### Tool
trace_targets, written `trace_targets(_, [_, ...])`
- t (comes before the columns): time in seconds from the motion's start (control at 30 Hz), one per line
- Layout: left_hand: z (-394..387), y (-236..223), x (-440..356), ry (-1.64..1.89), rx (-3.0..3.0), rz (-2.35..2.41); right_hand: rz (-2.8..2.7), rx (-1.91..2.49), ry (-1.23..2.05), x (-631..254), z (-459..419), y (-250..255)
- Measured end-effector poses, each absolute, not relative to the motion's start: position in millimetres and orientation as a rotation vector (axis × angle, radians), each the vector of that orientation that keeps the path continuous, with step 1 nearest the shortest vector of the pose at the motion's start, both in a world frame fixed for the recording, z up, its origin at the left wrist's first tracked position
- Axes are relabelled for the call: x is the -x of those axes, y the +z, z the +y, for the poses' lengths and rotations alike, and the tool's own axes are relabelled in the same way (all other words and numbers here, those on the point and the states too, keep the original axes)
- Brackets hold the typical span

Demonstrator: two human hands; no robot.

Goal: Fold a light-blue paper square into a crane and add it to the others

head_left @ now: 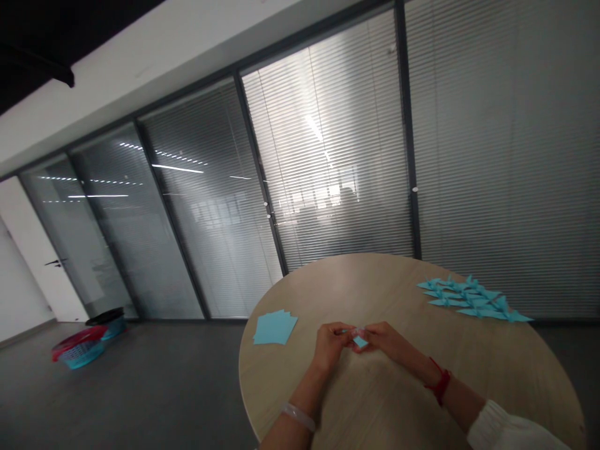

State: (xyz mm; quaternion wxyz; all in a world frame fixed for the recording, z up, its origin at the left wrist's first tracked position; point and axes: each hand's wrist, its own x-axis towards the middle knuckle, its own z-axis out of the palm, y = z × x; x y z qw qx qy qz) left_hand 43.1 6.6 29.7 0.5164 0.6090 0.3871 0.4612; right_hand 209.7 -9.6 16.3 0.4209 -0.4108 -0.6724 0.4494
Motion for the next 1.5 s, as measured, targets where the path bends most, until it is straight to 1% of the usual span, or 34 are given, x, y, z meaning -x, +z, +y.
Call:
trace_targets(0.07, [7, 30, -43, 1.087, -1.468, 0.924, -1.635, 0.966, 1.225, -209, -10, 17])
trace_targets(0.13, [7, 30, -43, 1.064, -1.467, 0.922, -1.618, 0.933, 1.248, -210, -11, 19])
trace_targets(0.33, [3, 33, -42, 1.024, -1.443, 0.877, -1.734, 1.033, 1.028, -211, -19, 27])
trace_targets(0.57, [-1, 37, -42, 1.032, -1.452, 0.909, -1.616, 1.020, 1.203, -207, -19, 24])
trace_targets(0.8, [-1, 38, -42, 1.011, -1.442, 0.907, -1.715, 1.049, 1.020, -207, -23, 29])
trace_targets(1.03, [0, 38, -39, 1.079, -1.376, 0.906, -1.612, 0.955, 1.209, -205, -12, 17])
trace_targets(1.2, [-4, 42, -40, 1.070, -1.330, 0.864, -1.640, 0.932, 1.193, -208, -11, 16])
trace_targets(1.4, [-5, 42, -39, 1.089, -1.294, 0.828, -1.503, 0.907, 1.297, -206, -9, 14])
trace_targets(1.5, [-4, 42, -38, 1.116, -1.274, 0.828, -1.558, 0.957, 1.241, -207, -11, 18])
